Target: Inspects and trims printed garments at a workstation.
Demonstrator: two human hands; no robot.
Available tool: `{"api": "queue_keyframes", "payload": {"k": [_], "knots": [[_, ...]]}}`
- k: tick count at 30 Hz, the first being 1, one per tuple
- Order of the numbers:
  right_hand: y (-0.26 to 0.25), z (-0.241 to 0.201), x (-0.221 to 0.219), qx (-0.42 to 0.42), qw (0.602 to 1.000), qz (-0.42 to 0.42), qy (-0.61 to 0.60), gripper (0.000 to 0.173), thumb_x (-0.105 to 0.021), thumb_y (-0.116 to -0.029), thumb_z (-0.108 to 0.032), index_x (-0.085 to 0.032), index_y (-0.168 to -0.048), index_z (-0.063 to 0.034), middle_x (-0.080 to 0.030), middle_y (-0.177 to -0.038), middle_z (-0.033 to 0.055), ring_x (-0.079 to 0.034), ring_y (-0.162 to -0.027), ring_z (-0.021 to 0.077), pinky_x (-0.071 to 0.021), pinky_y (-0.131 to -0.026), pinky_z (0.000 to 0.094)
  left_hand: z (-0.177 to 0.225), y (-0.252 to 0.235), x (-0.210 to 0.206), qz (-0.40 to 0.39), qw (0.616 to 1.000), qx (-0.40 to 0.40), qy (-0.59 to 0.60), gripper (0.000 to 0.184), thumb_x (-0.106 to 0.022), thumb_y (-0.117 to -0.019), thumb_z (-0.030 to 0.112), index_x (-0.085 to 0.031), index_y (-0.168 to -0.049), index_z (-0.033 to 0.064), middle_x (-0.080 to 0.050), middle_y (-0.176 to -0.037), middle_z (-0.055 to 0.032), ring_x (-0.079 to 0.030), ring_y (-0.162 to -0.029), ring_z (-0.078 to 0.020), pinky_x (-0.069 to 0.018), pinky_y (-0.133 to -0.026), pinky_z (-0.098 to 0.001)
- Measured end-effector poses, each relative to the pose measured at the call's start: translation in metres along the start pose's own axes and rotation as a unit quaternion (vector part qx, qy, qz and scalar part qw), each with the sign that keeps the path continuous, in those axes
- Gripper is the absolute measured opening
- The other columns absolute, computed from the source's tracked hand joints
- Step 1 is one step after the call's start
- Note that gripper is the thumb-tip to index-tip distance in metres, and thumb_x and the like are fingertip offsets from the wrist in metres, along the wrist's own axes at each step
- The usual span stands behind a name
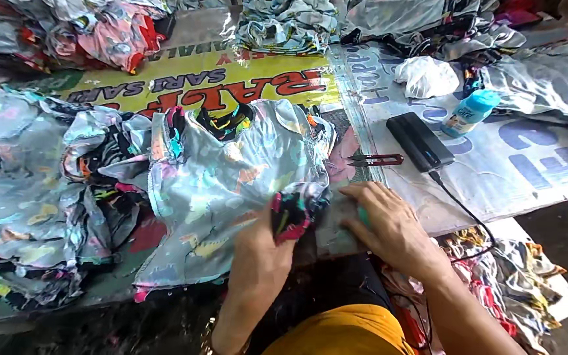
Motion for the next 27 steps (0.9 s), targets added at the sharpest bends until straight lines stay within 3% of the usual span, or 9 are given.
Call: {"api": "queue_keyframes", "payload": {"k": [4,7,10,12,14,17,21,24,27], "knots": [[-0.014,-0.026,-0.016,0.01,0.999,0.006,0.03,0.058,-0.067,-0.0957,-0.04,-0.058,-0.14,-0.0032,-0.071,-0.12,0.0153,-0.069,-0.109,0.0313,-0.0538,-0.089,0.0512,-0.017,-0.007,0.008,0.035,0.972,0.085,0.215,0.021,-0.066,-0.0946,0.011,-0.065,-0.114,0.0033,-0.071,-0.096,0.0073,-0.068,-0.091,0.0034,-0.058,-0.084,-0.0169],[-0.027,-0.051,-0.026,0.026,0.998,0.043,-0.037,0.069,-0.075,-0.0907,-0.029,-0.048,-0.15,-0.0071,-0.066,-0.121,0.0149,-0.07,-0.088,0.027,-0.0579,-0.067,0.0431,-0.022,-0.008,0.009,0.04,0.953,0.109,0.278,0.018,-0.058,-0.0996,0.008,-0.064,-0.116,0.0053,-0.072,-0.101,0.0061,-0.069,-0.097,-0.0006,-0.0575,-0.089,-0.0205],[-0.041,-0.064,-0.033,0.075,0.995,0.063,-0.016,0.039,-0.07,-0.0788,-0.002,-0.065,-0.117,-0.0052,-0.064,-0.096,0.0119,-0.066,-0.068,0.0255,-0.0521,-0.049,0.0387,-0.02,-0.006,0.008,-0.012,0.96,0.076,0.268,0.029,-0.057,-0.1039,0.025,-0.06,-0.125,0.0054,-0.07,-0.107,0.0062,-0.066,-0.103,0.0,-0.0558,-0.093,-0.0217],[-0.047,-0.06,-0.03,0.1,0.993,0.064,-0.019,0.018,-0.067,-0.0796,-0.002,-0.066,-0.097,-0.0064,-0.063,-0.085,0.0082,-0.064,-0.064,0.0236,-0.0488,-0.047,0.0386,-0.015,-0.002,0.011,-0.041,0.986,0.035,0.156,0.063,-0.07,-0.092,0.053,-0.057,-0.13,0.0046,-0.072,-0.105,0.0059,-0.069,-0.098,0.0006,-0.0597,-0.087,-0.0216],[-0.05,-0.054,-0.02,0.102,0.991,0.039,-0.075,0.015,-0.065,-0.0837,-0.004,-0.068,-0.098,-0.007,-0.066,-0.089,0.0064,-0.067,-0.072,0.0205,-0.0528,-0.054,0.04,-0.005,0.003,0.013,-0.048,0.998,-0.005,-0.039,0.088,-0.075,-0.0794,0.064,-0.059,-0.132,-0.0048,-0.074,-0.107,-0.0078,-0.072,-0.099,-0.0142,-0.0601,-0.087,-0.0356],[-0.058,-0.063,0.001,0.133,0.98,0.06,-0.134,0.012,-0.061,-0.0885,-0.007,-0.07,-0.097,-0.0087,-0.066,-0.087,0.0023,-0.066,-0.082,0.0148,-0.0542,-0.066,0.0349,0.0,0.004,0.017,-0.025,0.984,-0.053,-0.171,0.065,-0.074,-0.0822,0.056,-0.071,-0.11,-0.0031,-0.074,-0.105,-0.0204,-0.073,-0.1,-0.0349,-0.0586,-0.086,-0.052],[-0.073,-0.088,0.008,0.196,0.952,0.136,-0.191,0.013,-0.07,-0.0882,-0.014,-0.076,-0.099,-0.0105,-0.067,-0.096,0.0045,-0.062,-0.097,0.0185,-0.0508,-0.08,0.0364,-0.015,-0.003,0.039,0.108,0.993,-0.034,0.037,0.034,-0.077,-0.0808,0.023,-0.068,-0.104,-0.001,-0.074,-0.094,0.0007,-0.069,-0.094,0.0026,-0.0564,-0.088,-0.0197],[-0.087,-0.097,-0.001,0.231,0.957,0.142,-0.1,0.065,-0.083,-0.0804,-0.037,-0.062,-0.138,-0.0141,-0.056,-0.145,0.0182,-0.047,-0.141,0.0359,-0.04,-0.111,0.0596,-0.017,-0.001,0.06,0.169,0.974,-0.048,0.146,0.031,-0.071,-0.0812,0.004,-0.06,-0.109,-0.0021,-0.07,-0.097,0.0132,-0.063,-0.095,0.0137,-0.054,-0.089,-0.0127],[-0.102,-0.078,-0.009,0.199,0.973,0.108,0.041,0.075,-0.083,-0.0779,-0.024,-0.055,-0.147,-0.0102,-0.067,-0.132,0.0107,-0.062,-0.126,0.0311,-0.0388,-0.109,0.0666,-0.012,0.01,0.091,0.2,0.964,-0.063,0.162,0.041,-0.068,-0.0836,0.003,-0.054,-0.122,-0.001,-0.067,-0.106,0.0187,-0.058,-0.104,0.0153,-0.0495,-0.096,-0.0127]]}}
Point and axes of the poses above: each hand's wrist, its own y-axis away from the middle knuckle, its own x-axis out of the back of the hand, z = x × y, the point moved 7 cm from there along -y, towards the middle knuckle
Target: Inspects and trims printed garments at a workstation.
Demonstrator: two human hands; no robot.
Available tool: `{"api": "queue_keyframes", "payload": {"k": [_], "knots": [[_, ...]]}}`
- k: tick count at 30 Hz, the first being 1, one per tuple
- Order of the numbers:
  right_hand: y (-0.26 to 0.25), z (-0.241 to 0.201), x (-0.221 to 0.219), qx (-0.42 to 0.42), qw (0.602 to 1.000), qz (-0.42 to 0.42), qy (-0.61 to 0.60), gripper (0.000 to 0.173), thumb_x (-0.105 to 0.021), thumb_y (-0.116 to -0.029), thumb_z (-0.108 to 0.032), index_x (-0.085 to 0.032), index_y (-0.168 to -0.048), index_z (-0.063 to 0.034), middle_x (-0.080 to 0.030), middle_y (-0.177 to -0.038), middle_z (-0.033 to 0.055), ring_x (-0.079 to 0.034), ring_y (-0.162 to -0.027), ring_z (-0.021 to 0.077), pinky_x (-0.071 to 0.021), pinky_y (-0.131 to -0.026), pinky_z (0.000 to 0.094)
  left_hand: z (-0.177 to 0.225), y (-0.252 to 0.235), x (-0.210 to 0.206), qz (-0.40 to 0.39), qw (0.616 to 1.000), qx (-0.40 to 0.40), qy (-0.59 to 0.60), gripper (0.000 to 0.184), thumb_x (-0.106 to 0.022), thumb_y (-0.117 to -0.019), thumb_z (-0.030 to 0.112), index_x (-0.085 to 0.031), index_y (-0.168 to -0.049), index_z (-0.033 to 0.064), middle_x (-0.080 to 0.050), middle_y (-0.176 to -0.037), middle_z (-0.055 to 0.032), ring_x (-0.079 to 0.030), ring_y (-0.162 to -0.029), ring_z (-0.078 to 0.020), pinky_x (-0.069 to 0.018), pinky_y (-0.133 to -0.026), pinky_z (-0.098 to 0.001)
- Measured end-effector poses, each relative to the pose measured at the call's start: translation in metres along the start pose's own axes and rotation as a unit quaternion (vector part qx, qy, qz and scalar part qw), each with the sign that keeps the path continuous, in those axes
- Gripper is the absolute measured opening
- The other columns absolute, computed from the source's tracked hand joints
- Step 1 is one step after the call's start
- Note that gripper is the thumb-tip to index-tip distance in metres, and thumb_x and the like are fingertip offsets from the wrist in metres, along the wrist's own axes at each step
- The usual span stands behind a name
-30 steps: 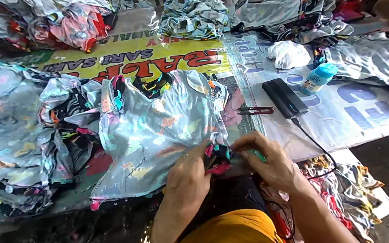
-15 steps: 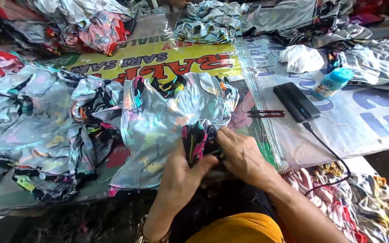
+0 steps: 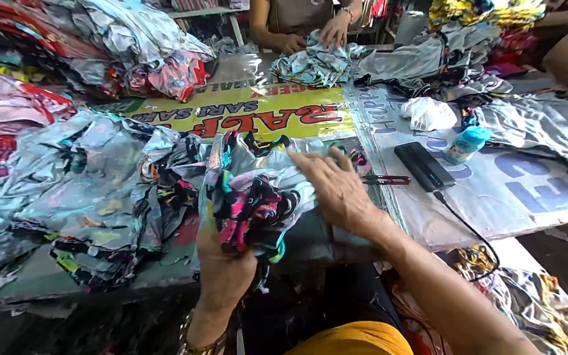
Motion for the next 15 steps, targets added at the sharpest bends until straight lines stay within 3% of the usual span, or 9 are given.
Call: {"api": "queue_keyframes", "payload": {"k": [2,4,6,8,9,10,12,13,15], "knots": [[0.003,0.023,-0.006,-0.049,0.997,-0.047,-0.033,0.065,-0.083,-0.0748,-0.021,-0.065,-0.136,-0.0136,-0.072,-0.12,0.0085,-0.068,-0.112,0.0305,-0.047,-0.096,0.0671,0.006,0.0,0.019,0.012,0.999,0.0,0.051,0.036,-0.067,-0.0906,0.007,-0.058,-0.124,0.0176,-0.067,-0.11,0.026,-0.06,-0.106,0.0132,-0.0501,-0.097,-0.0141],[0.002,0.032,-0.011,-0.093,0.976,-0.114,-0.162,0.059,-0.084,-0.0772,-0.021,-0.067,-0.133,-0.0109,-0.068,-0.128,0.0095,-0.065,-0.116,0.0281,-0.0531,-0.094,0.0578,0.012,-0.002,0.031,0.012,0.996,0.012,0.09,0.031,-0.066,-0.0947,0.013,-0.063,-0.119,0.0328,-0.068,-0.108,0.0308,-0.062,-0.104,0.0139,-0.0508,-0.095,-0.0123],[-0.007,0.02,-0.002,-0.103,0.951,-0.123,-0.266,0.059,-0.082,-0.0775,-0.017,-0.066,-0.133,-0.008,-0.07,-0.124,0.0077,-0.068,-0.109,0.0173,-0.0572,-0.092,0.0425,0.014,-0.002,0.049,0.048,0.996,0.049,0.049,0.025,-0.06,-0.0936,0.004,-0.059,-0.11,0.0229,-0.066,-0.096,0.0273,-0.062,-0.093,0.0155,-0.0521,-0.087,-0.0098],[-0.025,0.002,0.011,-0.072,0.935,-0.107,-0.331,0.044,-0.079,-0.0785,-0.019,-0.068,-0.12,-0.0074,-0.074,-0.102,-0.0008,-0.069,-0.091,0.0011,-0.0589,-0.08,0.0241,0.012,0.0,0.083,0.057,0.992,0.099,-0.059,0.017,-0.056,-0.0929,0.0,-0.059,-0.109,-0.0026,-0.062,-0.091,0.0114,-0.057,-0.087,0.0137,-0.0484,-0.083,-0.0097],[-0.04,-0.011,0.016,-0.05,0.922,-0.111,-0.367,0.041,-0.077,-0.0799,-0.019,-0.069,-0.118,-0.0047,-0.074,-0.101,-0.0044,-0.067,-0.092,-0.0053,-0.0567,-0.083,0.0179,0.01,0.003,0.106,0.051,0.987,0.132,-0.082,0.016,-0.056,-0.0941,-0.001,-0.06,-0.108,-0.0046,-0.062,-0.09,0.0072,-0.057,-0.085,0.0108,-0.0486,-0.08,-0.0111],[-0.055,-0.026,0.017,-0.033,0.905,-0.128,-0.404,0.04,-0.076,-0.0794,-0.015,-0.068,-0.117,-0.0021,-0.073,-0.101,-0.0061,-0.065,-0.093,-0.0087,-0.0549,-0.086,0.0137,0.008,0.006,0.129,0.052,0.983,0.16,-0.077,0.011,-0.054,-0.0961,0.001,-0.061,-0.103,0.0059,-0.064,-0.086,0.0129,-0.059,-0.081,0.0131,-0.0502,-0.075,-0.0081],[-0.084,-0.058,0.008,-0.005,0.887,-0.173,-0.429,0.043,-0.075,-0.0762,-0.01,-0.069,-0.118,-0.0008,-0.073,-0.101,-0.0057,-0.065,-0.093,-0.0096,-0.0541,-0.086,0.0121,0.014,0.013,0.177,0.055,0.992,0.106,-0.032,0.015,-0.057,-0.0972,-0.001,-0.066,-0.105,0.0083,-0.069,-0.091,0.0139,-0.063,-0.086,0.0112,-0.0516,-0.077,-0.0083],[-0.099,-0.075,-0.002,0.021,0.892,-0.194,-0.408,0.042,-0.074,-0.0769,-0.012,-0.07,-0.118,-0.0023,-0.073,-0.1,-0.0035,-0.066,-0.091,-0.0063,-0.0554,-0.083,0.0159,0.016,0.011,0.198,0.039,0.995,0.078,-0.054,0.022,-0.06,-0.0968,0.002,-0.065,-0.116,0.0111,-0.068,-0.101,0.0159,-0.063,-0.094,0.0114,-0.0517,-0.081,-0.0095],[-0.132,-0.112,-0.022,0.085,0.916,-0.218,-0.325,0.043,-0.073,-0.0814,-0.019,-0.071,-0.122,-0.0039,-0.073,-0.097,0.0061,-0.069,-0.087,0.0105,-0.0566,-0.078,0.036,0.03,-0.011,0.225,0.01,0.986,0.078,-0.149,0.034,-0.063,-0.0941,0.011,-0.053,-0.125,0.021,-0.063,-0.11,0.0229,-0.06,-0.102,0.0144,-0.0517,-0.089,-0.0104]]}}
Point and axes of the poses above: each hand's wrist, its own y-axis away from the middle knuckle, its own x-axis out of the back of the hand, z = x × y, the point moved 7 cm from there along -y, towards the middle knuckle
